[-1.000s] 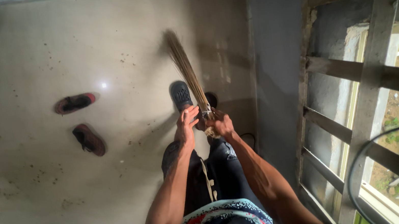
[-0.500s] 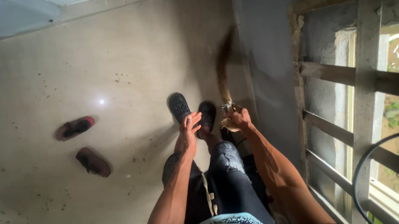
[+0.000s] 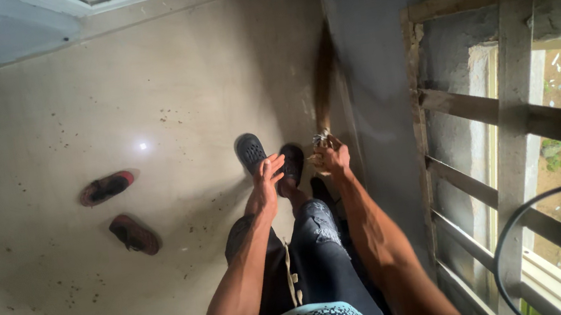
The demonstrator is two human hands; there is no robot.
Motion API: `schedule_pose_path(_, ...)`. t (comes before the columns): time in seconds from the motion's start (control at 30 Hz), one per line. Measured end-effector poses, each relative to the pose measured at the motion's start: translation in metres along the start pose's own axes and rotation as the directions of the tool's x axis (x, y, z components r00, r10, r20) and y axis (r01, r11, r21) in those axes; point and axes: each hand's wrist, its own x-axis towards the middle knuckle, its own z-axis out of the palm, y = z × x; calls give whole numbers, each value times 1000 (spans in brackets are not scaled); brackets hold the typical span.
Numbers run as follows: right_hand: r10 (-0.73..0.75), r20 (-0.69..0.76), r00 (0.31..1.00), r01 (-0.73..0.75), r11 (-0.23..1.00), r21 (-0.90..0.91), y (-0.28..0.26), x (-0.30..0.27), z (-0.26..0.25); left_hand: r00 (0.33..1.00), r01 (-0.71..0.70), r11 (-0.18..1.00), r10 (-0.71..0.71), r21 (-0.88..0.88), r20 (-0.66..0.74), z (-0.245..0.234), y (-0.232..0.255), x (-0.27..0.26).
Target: The person cleans a traditional hand broom by picking off debris by hand and shaking it.
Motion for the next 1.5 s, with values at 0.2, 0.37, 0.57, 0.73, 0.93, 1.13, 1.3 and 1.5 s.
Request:
schedule_pose_path(0.2,-56,33,998,61,988,-142,-19,7,-5,1000,-4,1000,4,-5,-7,5,-7,14)
schedule_pose_path(0.37,-67,-110,992,53,991,-125,-33,2,12,1000,12,999,-11,-32,23,8,-4,19)
schedule_pose_path(0.57,49,-96,994,-81,928,-362,-56,60,12,1000,8,999,-8,-37,-3,11,-7,32)
schedule_pose_path(0.73,-80,-62,995,43,891,-451,-55,34,-6,1000,1,1000,-1,-13,3,16,-2,31)
schedule_pose_path(0.93,-105,-156,982,73,977,-198,-29,25,-3,1000,12,1000,-12,-26,9,17,7,30)
schedule_pose_path(1.13,-98,-43,994,76,927,-367,-45,39,-5,1000,-4,1000,4,-3,-4,22,9,21)
schedule_pose_path(1.3,-200,-19,980,174,894,-414,-64,-46,11,1000,0,1000,0,-13,0,31,20,16)
schedule_pose_path(1.5,4,-497,868,-230,889,-395,-41,-71,33,1000,3,1000,-3,12,5,36,27,13)
